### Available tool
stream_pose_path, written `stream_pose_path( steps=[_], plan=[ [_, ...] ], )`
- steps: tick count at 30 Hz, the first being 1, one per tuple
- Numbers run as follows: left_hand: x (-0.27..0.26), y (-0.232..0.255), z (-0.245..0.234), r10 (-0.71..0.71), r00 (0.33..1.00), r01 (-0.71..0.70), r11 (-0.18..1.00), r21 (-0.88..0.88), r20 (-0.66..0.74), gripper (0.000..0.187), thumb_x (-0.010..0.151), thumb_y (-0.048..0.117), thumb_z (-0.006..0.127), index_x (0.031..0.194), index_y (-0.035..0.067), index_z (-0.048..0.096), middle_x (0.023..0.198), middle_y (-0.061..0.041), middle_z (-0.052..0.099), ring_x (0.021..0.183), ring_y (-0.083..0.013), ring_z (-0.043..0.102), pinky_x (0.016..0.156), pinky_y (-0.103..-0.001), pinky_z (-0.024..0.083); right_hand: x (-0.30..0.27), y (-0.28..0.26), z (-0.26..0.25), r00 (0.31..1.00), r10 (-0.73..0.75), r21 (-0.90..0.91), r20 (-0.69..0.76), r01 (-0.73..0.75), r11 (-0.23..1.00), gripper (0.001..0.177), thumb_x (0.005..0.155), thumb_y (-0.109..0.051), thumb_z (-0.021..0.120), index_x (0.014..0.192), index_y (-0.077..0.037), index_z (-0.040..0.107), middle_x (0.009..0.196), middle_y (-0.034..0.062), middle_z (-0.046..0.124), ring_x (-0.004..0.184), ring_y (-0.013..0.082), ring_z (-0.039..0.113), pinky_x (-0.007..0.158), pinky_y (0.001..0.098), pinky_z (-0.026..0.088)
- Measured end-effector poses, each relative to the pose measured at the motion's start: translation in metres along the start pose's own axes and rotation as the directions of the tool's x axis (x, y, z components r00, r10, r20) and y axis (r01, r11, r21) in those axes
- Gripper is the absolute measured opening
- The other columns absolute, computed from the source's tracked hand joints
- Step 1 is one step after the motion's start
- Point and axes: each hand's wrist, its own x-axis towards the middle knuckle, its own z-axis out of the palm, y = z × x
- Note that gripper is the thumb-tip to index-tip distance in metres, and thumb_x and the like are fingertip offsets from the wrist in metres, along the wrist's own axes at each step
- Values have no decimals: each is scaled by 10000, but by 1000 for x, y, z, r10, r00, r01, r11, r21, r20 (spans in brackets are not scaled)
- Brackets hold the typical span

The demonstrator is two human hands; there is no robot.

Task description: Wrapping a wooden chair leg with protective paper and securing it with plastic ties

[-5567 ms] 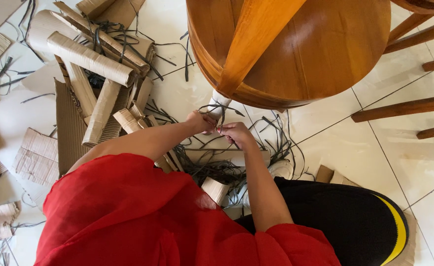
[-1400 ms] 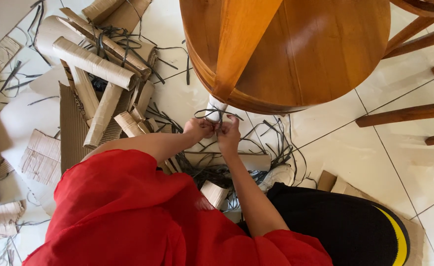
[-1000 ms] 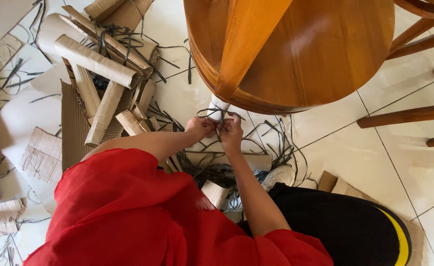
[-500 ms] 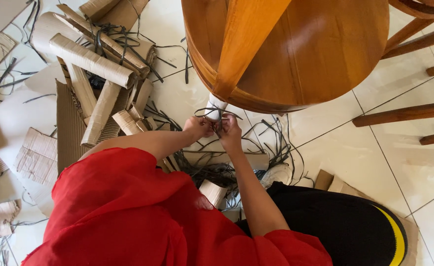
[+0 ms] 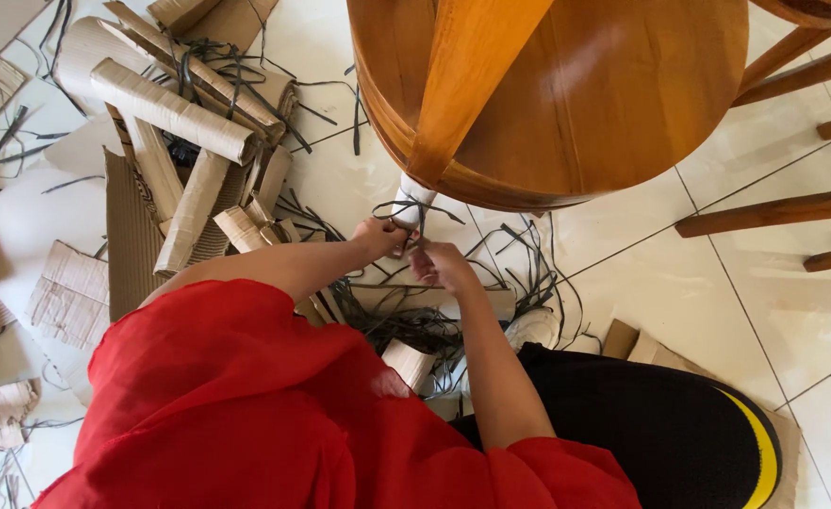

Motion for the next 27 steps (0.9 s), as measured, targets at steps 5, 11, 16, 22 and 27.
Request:
stream_pose_path(
  steps=[5,11,16,22,27],
  plan=[
    [-7,1,-3,15,999,-4,954,-300,34,286,706,300,869,857,85,755,757,-105,722,733,-183,747,635,-269,679,8,20,-7,925,-34,245,379,-65,967,357,830,-369,800,1055,-103,719,910,59,762,886,164,768,778,291,587],
    [20,-17,5,20,998,-23,999,-44,-59,230,811,390,715,816,163,753,750,6,733,812,-146,733,740,-316,622,26,34,-4,979,3,452,203,-97,887,294,855,-330,858,1003,-141,688,951,96,758,872,256,754,746,389,593],
    [20,-22,1,47,999,-47,993,-109,0,171,759,344,776,871,218,752,854,-5,752,837,-140,714,749,-296,621,23,27,10,962,34,462,270,-161,872,277,875,-295,839,1040,-109,719,971,139,765,872,300,760,769,430,628],
    [-10,6,-16,-15,1000,21,963,-268,23,92,747,218,758,809,150,763,765,-80,736,699,-173,747,651,-259,660,32,30,16,969,22,464,246,-138,875,251,833,-250,866,1009,-123,740,934,120,773,862,270,773,751,411,632],
    [-16,14,-13,-29,999,36,981,-191,37,230,712,332,766,831,135,776,696,-84,736,657,-188,761,684,-279,653,16,22,23,983,3,349,185,-68,935,250,823,-276,861,1002,-168,723,870,63,761,771,198,770,718,345,627]
  ],
)
